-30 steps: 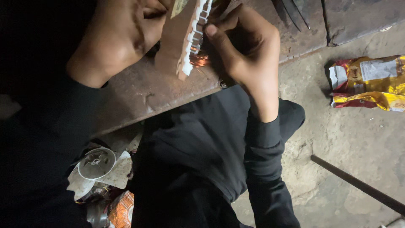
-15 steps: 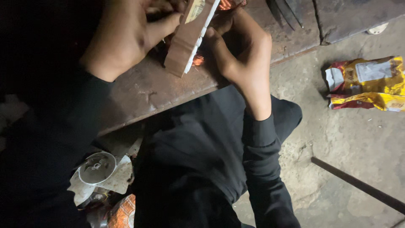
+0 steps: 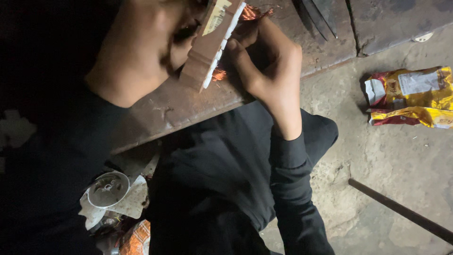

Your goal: The person sits at a workbench and winds copper wire by hand around a small laminated core, inserting white insulating spacers between layers. They repeatedly adjust the wire and spacers to keep the winding neat.

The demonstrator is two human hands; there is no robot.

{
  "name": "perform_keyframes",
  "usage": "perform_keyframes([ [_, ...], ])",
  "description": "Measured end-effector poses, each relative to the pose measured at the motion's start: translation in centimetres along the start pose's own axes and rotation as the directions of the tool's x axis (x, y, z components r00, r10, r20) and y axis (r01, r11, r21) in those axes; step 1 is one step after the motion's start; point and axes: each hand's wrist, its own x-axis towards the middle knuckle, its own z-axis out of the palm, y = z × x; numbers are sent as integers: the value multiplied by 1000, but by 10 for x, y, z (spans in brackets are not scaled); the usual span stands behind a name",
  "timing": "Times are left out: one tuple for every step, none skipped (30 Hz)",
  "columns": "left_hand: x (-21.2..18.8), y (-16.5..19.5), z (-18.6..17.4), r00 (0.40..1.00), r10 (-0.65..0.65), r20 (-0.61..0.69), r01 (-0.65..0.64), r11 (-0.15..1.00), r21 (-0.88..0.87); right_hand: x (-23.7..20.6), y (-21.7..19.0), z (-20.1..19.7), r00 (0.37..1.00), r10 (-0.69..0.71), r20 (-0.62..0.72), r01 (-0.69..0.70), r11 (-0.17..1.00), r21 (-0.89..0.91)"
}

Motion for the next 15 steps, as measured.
perform_keyframes([
  [0,-1,2,999,4,-41,-6,999,-38,0,-1,0,1000,0,5,0,1000,0],
  [-1,0,3,998,10,-61,-13,999,-47,0,-1,-1,1000,0,11,0,1000,-2],
  [0,0,4,996,21,-83,-26,998,-51,1,-1,-1,1000,-5,13,5,1000,-3],
  [2,0,3,996,21,-88,-31,993,-110,1,-1,0,1000,8,15,-9,1000,6],
  [3,0,3,995,21,-93,-37,985,-168,1,-1,-1,1000,22,21,-22,1000,12],
  [6,1,4,997,13,-78,-34,961,-276,1,-1,0,999,33,25,-34,999,19],
  [9,2,4,997,-34,-75,8,946,-324,1,0,-1,998,49,30,-51,997,51],
  [11,3,6,994,-81,-71,49,927,-372,1,1,-1,997,65,36,-68,994,85],
  [13,5,11,982,-172,-81,131,921,-366,1,2,-1,996,82,43,-86,989,119],
  [13,5,14,961,-264,-88,215,906,-364,1,4,-1,995,84,46,-89,989,116],
  [12,5,15,969,-230,-91,178,904,-390,2,5,-2,995,88,52,-93,989,114],
  [10,4,17,976,-196,-93,141,899,-416,1,6,-3,994,92,57,-98,989,112],
  [9,2,18,982,-161,-95,104,892,-441,1,6,-3,994,82,67,-90,988,122],
  [8,-1,18,985,-149,-90,96,896,-433,1,6,-4,995,72,76,-82,988,132],
  [7,-5,19,987,-137,-85,88,900,-427,1,6,-4,994,64,86,-76,987,139],
])
